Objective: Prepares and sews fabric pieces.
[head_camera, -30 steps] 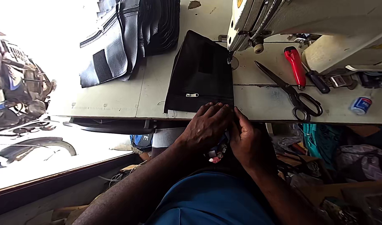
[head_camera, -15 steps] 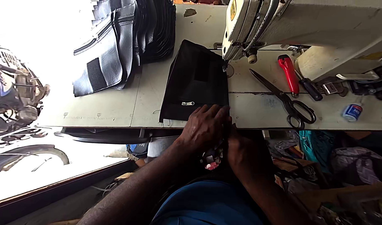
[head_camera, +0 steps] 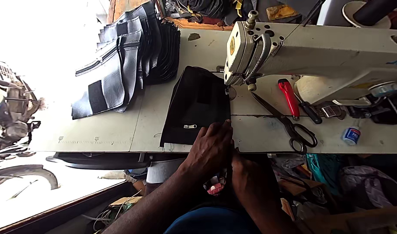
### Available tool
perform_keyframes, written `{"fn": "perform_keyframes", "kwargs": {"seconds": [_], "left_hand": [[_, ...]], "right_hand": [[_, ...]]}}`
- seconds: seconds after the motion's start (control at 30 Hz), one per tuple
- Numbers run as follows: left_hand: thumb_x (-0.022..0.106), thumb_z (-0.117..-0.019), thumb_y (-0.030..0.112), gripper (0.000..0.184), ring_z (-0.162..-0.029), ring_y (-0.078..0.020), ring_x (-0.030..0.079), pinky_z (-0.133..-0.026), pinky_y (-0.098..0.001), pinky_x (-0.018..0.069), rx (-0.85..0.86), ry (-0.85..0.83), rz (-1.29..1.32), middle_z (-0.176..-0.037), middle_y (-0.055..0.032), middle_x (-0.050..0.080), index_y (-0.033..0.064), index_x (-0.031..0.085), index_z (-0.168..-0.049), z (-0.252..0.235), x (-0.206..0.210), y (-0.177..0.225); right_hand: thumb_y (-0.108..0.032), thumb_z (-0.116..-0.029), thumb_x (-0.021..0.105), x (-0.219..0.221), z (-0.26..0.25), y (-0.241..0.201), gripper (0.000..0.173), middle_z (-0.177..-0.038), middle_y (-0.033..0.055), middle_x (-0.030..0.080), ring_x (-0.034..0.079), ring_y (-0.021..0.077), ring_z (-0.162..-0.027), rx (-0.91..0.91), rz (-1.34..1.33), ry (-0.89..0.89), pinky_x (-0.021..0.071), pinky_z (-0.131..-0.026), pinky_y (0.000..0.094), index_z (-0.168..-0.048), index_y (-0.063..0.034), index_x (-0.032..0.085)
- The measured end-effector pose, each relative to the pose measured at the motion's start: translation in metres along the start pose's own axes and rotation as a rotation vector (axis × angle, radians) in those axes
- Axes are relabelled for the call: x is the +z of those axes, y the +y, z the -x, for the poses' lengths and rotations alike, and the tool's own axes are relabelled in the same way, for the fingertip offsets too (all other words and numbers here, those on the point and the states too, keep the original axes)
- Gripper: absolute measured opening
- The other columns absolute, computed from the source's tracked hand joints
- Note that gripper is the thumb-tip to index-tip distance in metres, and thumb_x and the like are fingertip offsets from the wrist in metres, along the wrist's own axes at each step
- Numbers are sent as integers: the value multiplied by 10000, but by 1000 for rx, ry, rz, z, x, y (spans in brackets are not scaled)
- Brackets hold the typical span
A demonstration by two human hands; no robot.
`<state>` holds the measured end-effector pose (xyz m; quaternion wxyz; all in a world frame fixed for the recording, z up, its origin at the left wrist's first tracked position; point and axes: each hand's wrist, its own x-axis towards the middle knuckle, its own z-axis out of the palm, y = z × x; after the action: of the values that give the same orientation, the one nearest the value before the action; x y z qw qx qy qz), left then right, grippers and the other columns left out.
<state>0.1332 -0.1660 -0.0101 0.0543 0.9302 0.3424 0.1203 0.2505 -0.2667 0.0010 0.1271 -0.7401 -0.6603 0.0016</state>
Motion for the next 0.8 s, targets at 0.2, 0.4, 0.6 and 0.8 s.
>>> {"fn": "perform_keyframes", "kwargs": {"seconds": [0.2,0.4,0.6,0.8], "left_hand": [[408,-1059,255,404,-1309,-240,542,-899,-427,498,-4,-31,-4,-1574,34,490,151,624,-1384,-5,-4,-3],[382,-1079,280,430,-1375,-245,499,-949,-448,484,-1,-56,10,-1602,28,457,154,582,-1438,-9,-6,-8],[360,-1089,269,433,-1402,-233,464,-954,-445,464,12,-70,-10,-1629,51,415,178,555,-1465,-17,-6,-17],[372,-1089,266,419,-1383,-239,485,-958,-456,467,21,-36,6,-1612,40,439,170,591,-1432,-26,-4,-26]], "right_hand": [[-123,-857,625,-1,-5,0,307,-585,18,626,636,203,-486,22,-12,-26,512,-434,382,-1134,-72,747],[-136,-894,617,-3,-14,-2,350,-586,21,621,633,208,-493,61,7,-51,511,-447,383,-1220,-68,722],[-131,-865,648,-5,-28,-5,359,-588,24,617,644,210,-520,71,64,-79,510,-461,380,-1212,-85,723],[-135,-866,654,-6,-41,-3,373,-581,27,607,629,228,-501,83,89,-94,484,-444,383,-1233,-97,711]]}}
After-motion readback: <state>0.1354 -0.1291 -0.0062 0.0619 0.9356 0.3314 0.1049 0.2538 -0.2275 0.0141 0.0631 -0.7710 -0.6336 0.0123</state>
